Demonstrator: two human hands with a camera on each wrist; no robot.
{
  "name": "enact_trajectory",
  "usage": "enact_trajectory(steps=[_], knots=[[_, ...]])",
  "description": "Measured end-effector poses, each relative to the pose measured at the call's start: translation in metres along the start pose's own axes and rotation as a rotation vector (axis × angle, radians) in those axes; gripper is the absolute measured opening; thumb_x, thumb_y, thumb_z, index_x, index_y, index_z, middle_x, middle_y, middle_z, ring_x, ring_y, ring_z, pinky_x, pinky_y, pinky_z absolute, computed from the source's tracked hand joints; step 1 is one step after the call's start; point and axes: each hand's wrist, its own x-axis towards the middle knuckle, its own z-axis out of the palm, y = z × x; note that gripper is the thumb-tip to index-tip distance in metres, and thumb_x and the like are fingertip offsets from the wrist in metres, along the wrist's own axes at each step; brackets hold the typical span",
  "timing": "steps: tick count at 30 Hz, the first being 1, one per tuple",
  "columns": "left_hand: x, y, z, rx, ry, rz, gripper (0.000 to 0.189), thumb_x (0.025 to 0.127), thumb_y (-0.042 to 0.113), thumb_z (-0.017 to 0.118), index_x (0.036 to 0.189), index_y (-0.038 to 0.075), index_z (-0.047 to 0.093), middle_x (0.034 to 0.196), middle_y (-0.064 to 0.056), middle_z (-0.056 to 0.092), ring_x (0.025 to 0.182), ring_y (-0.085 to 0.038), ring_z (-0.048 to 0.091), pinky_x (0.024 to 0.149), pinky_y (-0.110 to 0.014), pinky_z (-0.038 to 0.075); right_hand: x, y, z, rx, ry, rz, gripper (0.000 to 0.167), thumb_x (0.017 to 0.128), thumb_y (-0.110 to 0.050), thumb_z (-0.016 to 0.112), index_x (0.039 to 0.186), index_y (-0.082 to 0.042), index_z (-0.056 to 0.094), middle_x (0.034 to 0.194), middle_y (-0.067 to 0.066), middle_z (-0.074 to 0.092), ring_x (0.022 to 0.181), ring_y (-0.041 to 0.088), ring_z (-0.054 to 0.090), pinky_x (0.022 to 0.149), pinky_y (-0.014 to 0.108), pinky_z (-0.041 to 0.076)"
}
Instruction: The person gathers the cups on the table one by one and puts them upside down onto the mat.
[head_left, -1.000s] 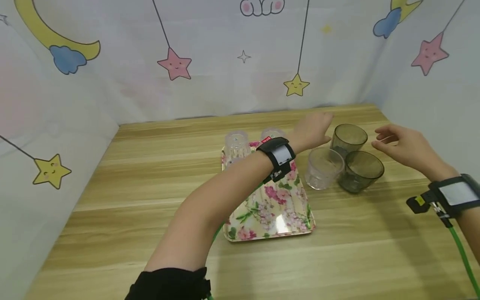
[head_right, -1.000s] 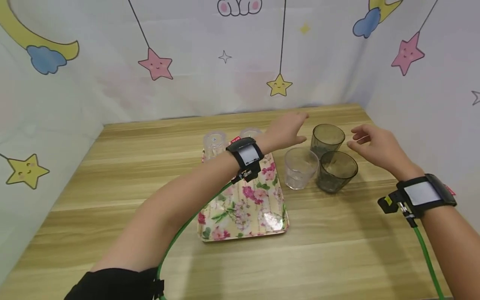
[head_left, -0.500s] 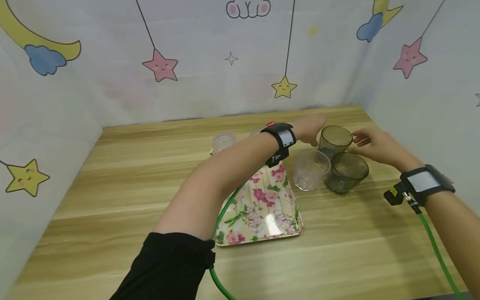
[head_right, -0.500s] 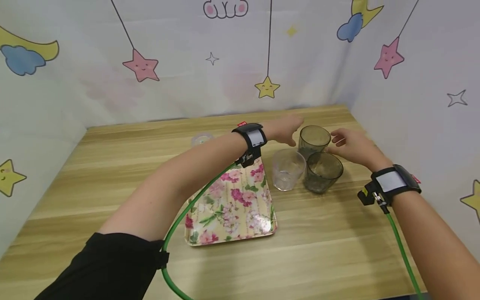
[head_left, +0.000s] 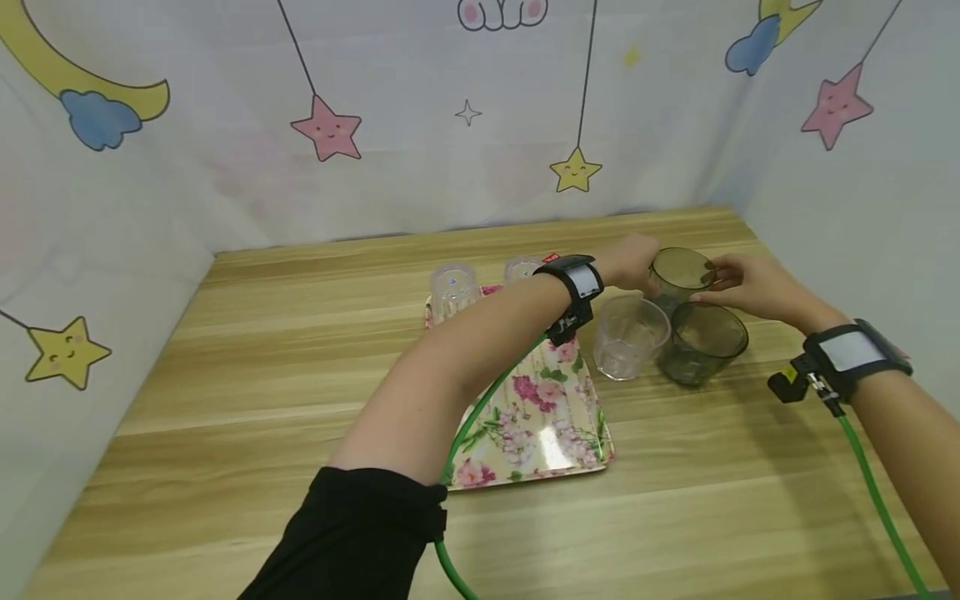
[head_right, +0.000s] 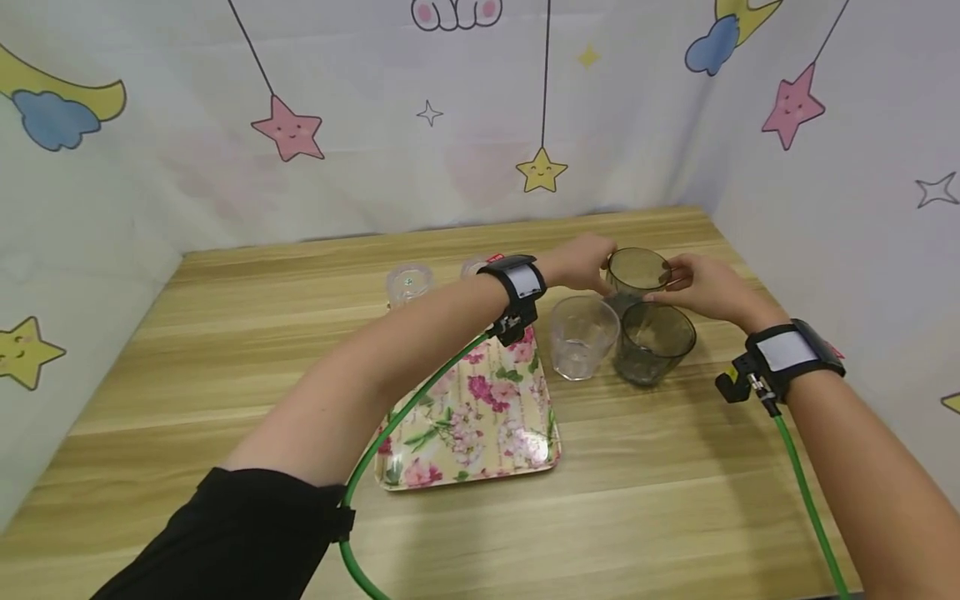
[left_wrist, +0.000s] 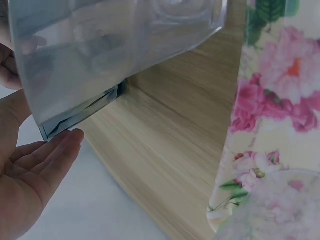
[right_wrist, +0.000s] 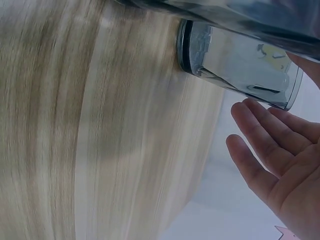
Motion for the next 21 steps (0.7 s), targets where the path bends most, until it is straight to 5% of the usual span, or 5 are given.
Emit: enact_trajectory(steps=[10, 21], knots=[[-0.002, 0.001, 0.001, 0.01, 0.061, 0.007, 0.032, 0.09, 0.034, 0.065, 0.106, 0.009, 0.054, 0.094, 0.003, 0.053, 0.083, -0.008, 0.048, 0.071, -0.019, 0.038, -0.002, -0.003, -0.003, 0.056, 0.002, -0.006, 0.075, 0.087, -0.044, 0.066, 0.138, 0.005, 0.04, 0.129, 0.031, 0.053, 0.116, 0.045, 0.055, 0.093, 0.056, 0.05], [-0.002, -0.003, -0.009, -0.156, 0.115, 0.035, 0.04, 0.088, 0.034, 0.069, 0.115, 0.007, 0.058, 0.106, -0.003, 0.059, 0.086, -0.01, 0.048, 0.071, -0.018, 0.038, -0.009, -0.011, -0.018, 0.045, 0.024, 0.001, 0.081, 0.089, -0.045, 0.064, 0.145, 0.003, 0.032, 0.135, 0.031, 0.049, 0.123, 0.046, 0.049, 0.098, 0.062, 0.043]])
